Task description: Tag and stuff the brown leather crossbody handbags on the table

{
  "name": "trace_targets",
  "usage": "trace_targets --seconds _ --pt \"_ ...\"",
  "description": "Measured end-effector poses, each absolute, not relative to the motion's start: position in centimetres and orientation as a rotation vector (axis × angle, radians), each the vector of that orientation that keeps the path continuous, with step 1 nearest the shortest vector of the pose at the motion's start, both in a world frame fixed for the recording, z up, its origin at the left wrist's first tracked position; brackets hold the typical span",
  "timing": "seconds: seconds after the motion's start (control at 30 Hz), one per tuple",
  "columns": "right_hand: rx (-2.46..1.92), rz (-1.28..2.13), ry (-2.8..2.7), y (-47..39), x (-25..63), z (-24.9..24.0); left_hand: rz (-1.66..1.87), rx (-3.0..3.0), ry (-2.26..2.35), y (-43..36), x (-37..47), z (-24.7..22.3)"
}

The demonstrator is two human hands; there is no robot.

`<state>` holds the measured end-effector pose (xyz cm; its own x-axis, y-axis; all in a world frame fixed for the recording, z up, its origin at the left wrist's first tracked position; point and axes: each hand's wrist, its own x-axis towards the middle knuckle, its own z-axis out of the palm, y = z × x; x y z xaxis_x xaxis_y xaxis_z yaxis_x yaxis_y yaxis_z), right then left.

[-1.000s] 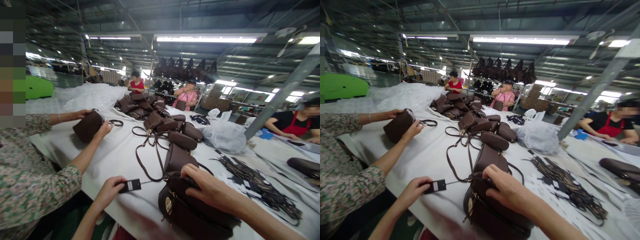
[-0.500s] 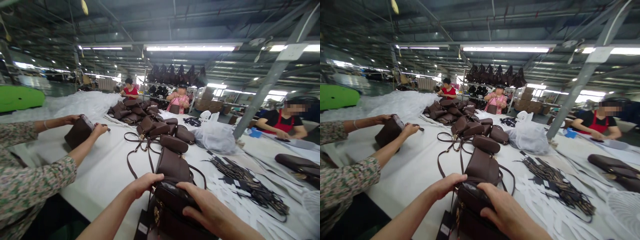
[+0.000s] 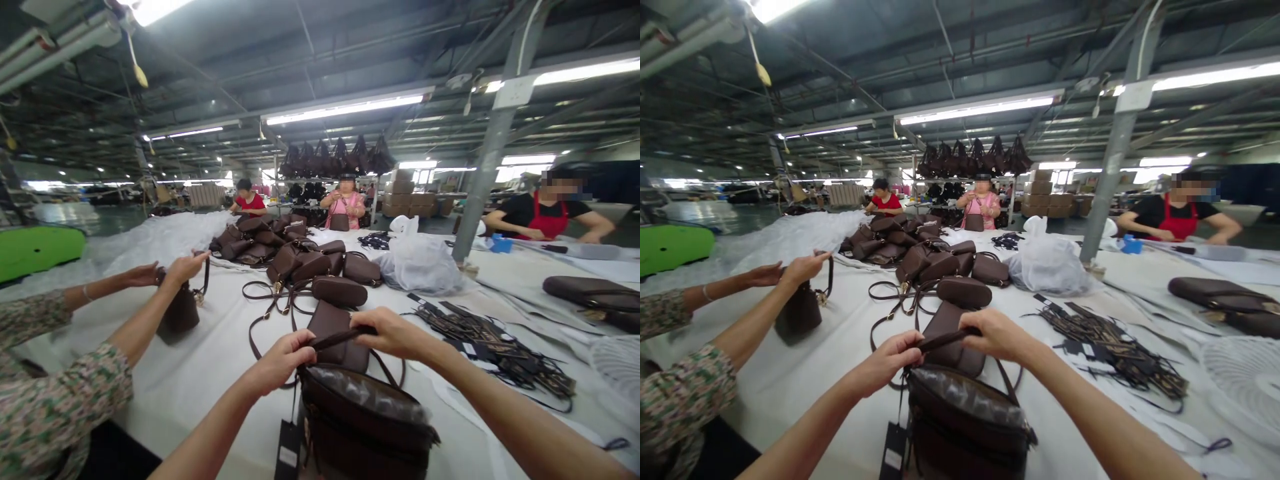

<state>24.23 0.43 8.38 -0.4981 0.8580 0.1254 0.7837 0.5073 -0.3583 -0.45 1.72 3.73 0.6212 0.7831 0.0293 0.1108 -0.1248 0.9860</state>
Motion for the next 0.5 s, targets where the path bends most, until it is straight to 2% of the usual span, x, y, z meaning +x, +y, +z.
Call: trace_targets --seconds 0.1,0.2,0.37,0.43,0.5 --pt "-1.547 0.287 -2.384 1.2 26.0 9.3 0.698 1.867 0.886 2.0 0.3 3.2" --pt "-1.672 0.571 -2.385 1.2 26.8 9.3 0.721 2.039 1.005 2.1 0.6 3.2" --pt "-1.772 1.26 -2.35 0.6 28.8 9.1 0.654 2.094 1.033 1.7 -0.9 3.2" --pt "-1.826 1.324 -2.308 0.3 30.5 10.4 0.645 2.101 1.042 1.3 -1.5 3.1" --pt "-1.812 1.241 -2.282 -0.3 32.2 12.7 0.654 2.087 1.055 1.1 -1.8 3.1"
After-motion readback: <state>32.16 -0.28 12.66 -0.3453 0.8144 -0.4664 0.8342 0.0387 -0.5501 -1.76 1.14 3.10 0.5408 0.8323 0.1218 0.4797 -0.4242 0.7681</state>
